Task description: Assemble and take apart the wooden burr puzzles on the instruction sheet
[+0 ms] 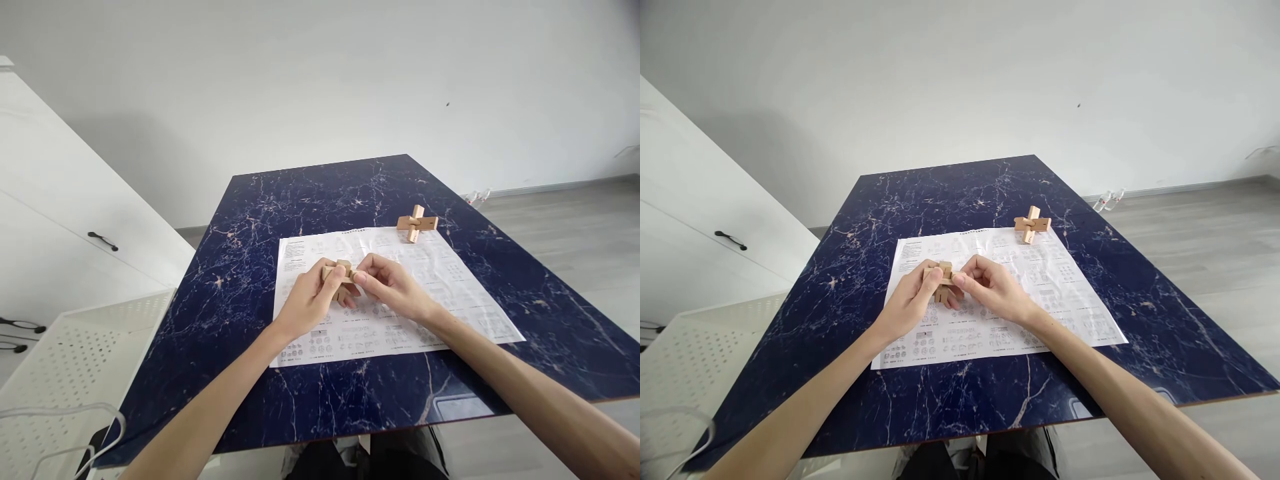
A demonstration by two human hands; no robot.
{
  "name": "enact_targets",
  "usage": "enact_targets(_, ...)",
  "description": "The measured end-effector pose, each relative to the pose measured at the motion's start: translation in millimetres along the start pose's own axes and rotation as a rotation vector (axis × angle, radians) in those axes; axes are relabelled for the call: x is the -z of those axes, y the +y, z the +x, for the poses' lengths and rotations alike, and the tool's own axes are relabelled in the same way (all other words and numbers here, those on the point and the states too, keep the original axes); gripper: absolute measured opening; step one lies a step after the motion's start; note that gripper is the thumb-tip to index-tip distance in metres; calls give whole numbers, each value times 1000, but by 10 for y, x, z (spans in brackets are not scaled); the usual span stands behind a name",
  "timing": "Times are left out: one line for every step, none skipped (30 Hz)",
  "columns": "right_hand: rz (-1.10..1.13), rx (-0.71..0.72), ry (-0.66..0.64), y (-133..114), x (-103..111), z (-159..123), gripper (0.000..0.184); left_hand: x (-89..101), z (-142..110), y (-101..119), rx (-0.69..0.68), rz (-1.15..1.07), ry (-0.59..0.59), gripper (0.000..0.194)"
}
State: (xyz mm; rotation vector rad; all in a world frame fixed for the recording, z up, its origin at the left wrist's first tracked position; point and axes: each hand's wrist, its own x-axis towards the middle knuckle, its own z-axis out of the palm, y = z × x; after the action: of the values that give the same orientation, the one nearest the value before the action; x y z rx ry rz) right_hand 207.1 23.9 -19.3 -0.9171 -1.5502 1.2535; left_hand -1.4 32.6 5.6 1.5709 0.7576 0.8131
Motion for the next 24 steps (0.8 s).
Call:
enact_targets(2,11,-9,-10,-9,-2,42,-8,0,-4,-2,-3,6,39)
enact_targets(3,17,-13,-15,-15,-3,41,-15,-1,-8,-2,-10,7,39)
enact_targets(-1,18,-13,-14,-16,-4,41,-20,-3,-10,-3,-19,4,39)
enact_targets(-8,15,-9,-9,-13,-5,41,-23,-5,-11,-3,-25,0,38)
enact_targets(-15,12,-4,-1,-7,-6,41,-24,-7,-12,0,-27,-7,37)
enact_targets(-19,6,-6,10,1,-7,41,-23,-9,-12,2,-24,-14,36)
enact_targets(-20,-1,-14,19,11,-8,41,-22,-10,-12,4,-20,-21,36)
enact_targets(-15,-7,-27,27,20,-10,41,-20,-11,-11,4,-16,-26,36)
enact_targets(-6,-13,-43,31,29,-13,41,-18,-12,-12,4,-15,-30,36)
enact_targets(5,-16,-57,33,36,-17,41,-15,-12,-12,2,-12,-32,36)
enact_targets(13,-16,-69,31,41,-22,40,-13,-12,-13,0,-4,-28,36)
enact_targets(14,-12,-80,27,44,-28,39,-11,-13,-14,4,9,-18,37)
enact_targets(4,-5,-91,22,46,-35,38,-10,-13,-15,13,24,-7,38)
enact_targets(-16,2,-105,17,45,-43,37,-9,-14,-16,28,40,1,39)
enact_targets(-42,8,-121,13,42,-50,37,-8,-14,-16,43,52,4,41)
enact_targets(-71,11,-140,11,38,-57,37,-8,-14,-16,54,57,1,42)
enact_targets(-91,14,-155,11,31,-63,37,-8,-14,-15,61,58,-7,44)
enact_targets(-93,18,-164,13,23,-68,36,-8,-14,-14,60,59,-11,46)
enact_targets(-73,26,-167,14,15,-72,33,-8,-14,-13,55,62,-11,47)
enact_targets(-41,36,-165,14,7,-76,31,-8,-15,-13,50,69,-8,47)
enact_targets(-9,46,-165,12,0,-78,33,-8,-15,-13,48,79,-3,48)
enact_targets(16,55,-167,6,-4,-80,35,-9,-16,-14,50,90,4,48)
enact_targets(27,61,-173,-2,-6,-81,36,-11,-16,-15,56,97,8,49)
enact_targets(22,64,-180,-12,-5,-81,34,-13,-16,-18,62,99,10,49)
